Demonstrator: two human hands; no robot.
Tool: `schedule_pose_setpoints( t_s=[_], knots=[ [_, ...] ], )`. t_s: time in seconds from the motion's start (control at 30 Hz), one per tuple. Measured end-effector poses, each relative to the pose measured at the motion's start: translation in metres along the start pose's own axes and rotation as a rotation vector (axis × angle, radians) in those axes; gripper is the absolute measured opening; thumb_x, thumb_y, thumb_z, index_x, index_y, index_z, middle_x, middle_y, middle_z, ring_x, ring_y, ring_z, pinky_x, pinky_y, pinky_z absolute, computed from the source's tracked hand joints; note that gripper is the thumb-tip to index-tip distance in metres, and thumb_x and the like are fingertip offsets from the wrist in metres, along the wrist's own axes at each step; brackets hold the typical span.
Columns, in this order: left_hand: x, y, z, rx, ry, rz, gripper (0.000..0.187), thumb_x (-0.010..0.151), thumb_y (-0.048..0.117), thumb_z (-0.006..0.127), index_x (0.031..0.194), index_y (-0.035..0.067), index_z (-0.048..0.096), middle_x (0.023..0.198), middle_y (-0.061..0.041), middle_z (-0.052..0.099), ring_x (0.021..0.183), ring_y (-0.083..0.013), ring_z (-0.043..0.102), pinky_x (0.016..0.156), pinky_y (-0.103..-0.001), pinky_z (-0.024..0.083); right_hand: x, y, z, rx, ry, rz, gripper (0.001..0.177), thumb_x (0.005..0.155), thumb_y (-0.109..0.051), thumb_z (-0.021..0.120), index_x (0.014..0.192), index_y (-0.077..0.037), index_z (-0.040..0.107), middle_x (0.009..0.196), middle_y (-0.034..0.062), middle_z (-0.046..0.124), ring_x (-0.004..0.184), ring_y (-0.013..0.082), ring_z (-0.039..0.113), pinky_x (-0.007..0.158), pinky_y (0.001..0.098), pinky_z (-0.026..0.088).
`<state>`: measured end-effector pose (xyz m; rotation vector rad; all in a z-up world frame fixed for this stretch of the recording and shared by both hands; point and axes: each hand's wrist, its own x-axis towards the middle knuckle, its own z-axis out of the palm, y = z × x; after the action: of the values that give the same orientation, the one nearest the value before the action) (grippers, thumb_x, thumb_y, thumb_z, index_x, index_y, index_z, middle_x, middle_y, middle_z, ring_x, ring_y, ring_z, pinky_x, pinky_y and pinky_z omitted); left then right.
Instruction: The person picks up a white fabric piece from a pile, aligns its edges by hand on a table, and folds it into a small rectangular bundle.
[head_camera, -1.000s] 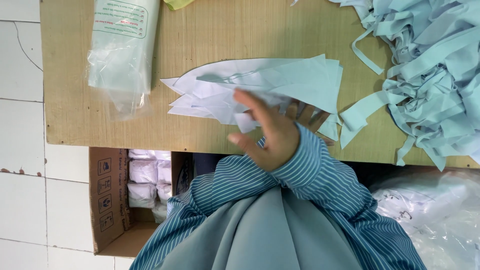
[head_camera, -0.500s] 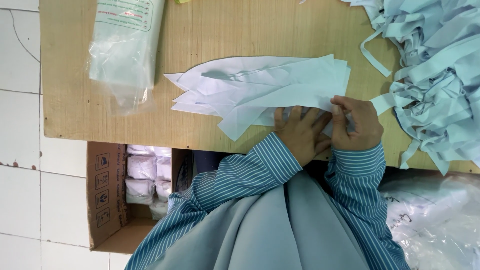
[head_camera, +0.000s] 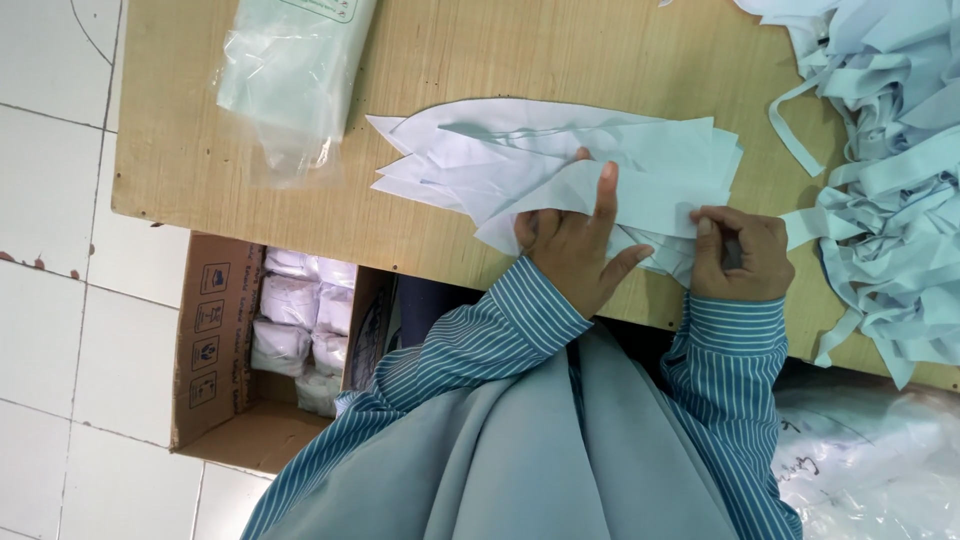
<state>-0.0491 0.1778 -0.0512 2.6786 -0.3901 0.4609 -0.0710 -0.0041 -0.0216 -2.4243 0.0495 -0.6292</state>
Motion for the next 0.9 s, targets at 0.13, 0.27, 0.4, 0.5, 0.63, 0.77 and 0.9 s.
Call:
schedule_pose_setpoints(
  t_s=[0.13, 0.27, 0.4, 0.5, 0.63, 0.77, 0.9],
  knots=[
    [0.010, -0.016, -0.022, -0.003, 0.053, -0.145, 0.090, 0.098, 0.078, 0.018, 0.163, 0.016, 0.027, 0.152, -0.009, 0.054, 0.101, -0.0325, 0.058, 0.098, -0.052, 0.040, -0.001, 0.001, 0.000, -0.002, 0.000, 0.001, 0.008, 0.107, -0.001, 0.074, 0.112, 0.001, 0.080, 0.101, 0.0168, 0.072, 0.090, 0.0250, 0.067, 0.071, 0.0336, 0.059],
    [0.010, -0.050, -0.040, -0.102, 0.088, -0.269, 0.090, 0.100, 0.074, 0.027, 0.161, 0.007, 0.029, 0.092, 0.001, 0.067, 0.102, -0.0267, 0.054, 0.105, -0.046, 0.030, 0.000, 0.000, -0.001, -0.007, -0.007, 0.003, 0.008, 0.108, -0.002, 0.073, 0.112, 0.001, 0.079, 0.101, 0.0164, 0.071, 0.087, 0.0251, 0.066, 0.069, 0.0345, 0.057],
    [0.011, -0.077, -0.057, -0.055, 0.094, -0.343, 0.083, 0.103, 0.069, 0.034, 0.164, 0.013, 0.024, 0.164, 0.002, 0.049, 0.158, -0.0254, 0.038, 0.111, -0.047, 0.028, 0.000, 0.002, -0.001, -0.008, -0.021, -0.001, 0.008, 0.108, -0.004, 0.072, 0.111, 0.000, 0.079, 0.099, 0.0154, 0.072, 0.093, 0.0269, 0.066, 0.074, 0.0374, 0.056],
    [0.006, -0.094, -0.058, 0.037, 0.086, -0.352, 0.073, 0.104, 0.064, 0.036, 0.160, 0.018, 0.033, 0.152, 0.004, 0.062, 0.157, -0.0247, 0.031, 0.112, -0.058, 0.023, -0.001, 0.003, 0.000, -0.033, -0.021, -0.002, 0.007, 0.109, -0.003, 0.075, 0.112, 0.000, 0.080, 0.100, 0.0145, 0.072, 0.092, 0.0258, 0.066, 0.070, 0.0355, 0.057],
    [0.000, -0.099, -0.053, 0.117, 0.006, -0.354, 0.077, 0.101, 0.066, 0.043, 0.163, 0.020, 0.030, 0.167, 0.004, 0.041, 0.160, -0.0279, 0.027, 0.117, -0.062, 0.023, -0.001, 0.003, 0.001, -0.034, -0.012, -0.017, 0.007, 0.109, -0.003, 0.075, 0.113, 0.000, 0.080, 0.100, 0.0158, 0.071, 0.089, 0.0254, 0.065, 0.069, 0.0352, 0.056],
    [0.003, -0.091, -0.047, 0.203, 0.116, -0.373, 0.087, 0.098, 0.077, 0.033, 0.163, 0.018, 0.032, 0.171, -0.003, 0.033, 0.161, -0.0346, 0.027, 0.118, -0.062, 0.030, 0.000, -0.001, -0.002, -0.040, -0.027, -0.024, 0.010, 0.111, -0.006, 0.072, 0.112, 0.000, 0.080, 0.101, 0.0132, 0.072, 0.096, 0.0273, 0.064, 0.074, 0.0382, 0.057],
    [0.012, -0.082, -0.059, 0.252, 0.168, -0.148, 0.078, 0.098, 0.074, 0.025, 0.149, 0.023, 0.054, 0.158, -0.004, 0.050, 0.150, -0.0376, 0.043, 0.116, -0.058, 0.025, 0.002, -0.001, -0.003, -0.078, -0.045, -0.045, 0.011, 0.111, -0.004, 0.068, 0.111, 0.001, 0.079, 0.101, 0.0142, 0.071, 0.096, 0.0291, 0.063, 0.078, 0.0404, 0.055]
  ],
)
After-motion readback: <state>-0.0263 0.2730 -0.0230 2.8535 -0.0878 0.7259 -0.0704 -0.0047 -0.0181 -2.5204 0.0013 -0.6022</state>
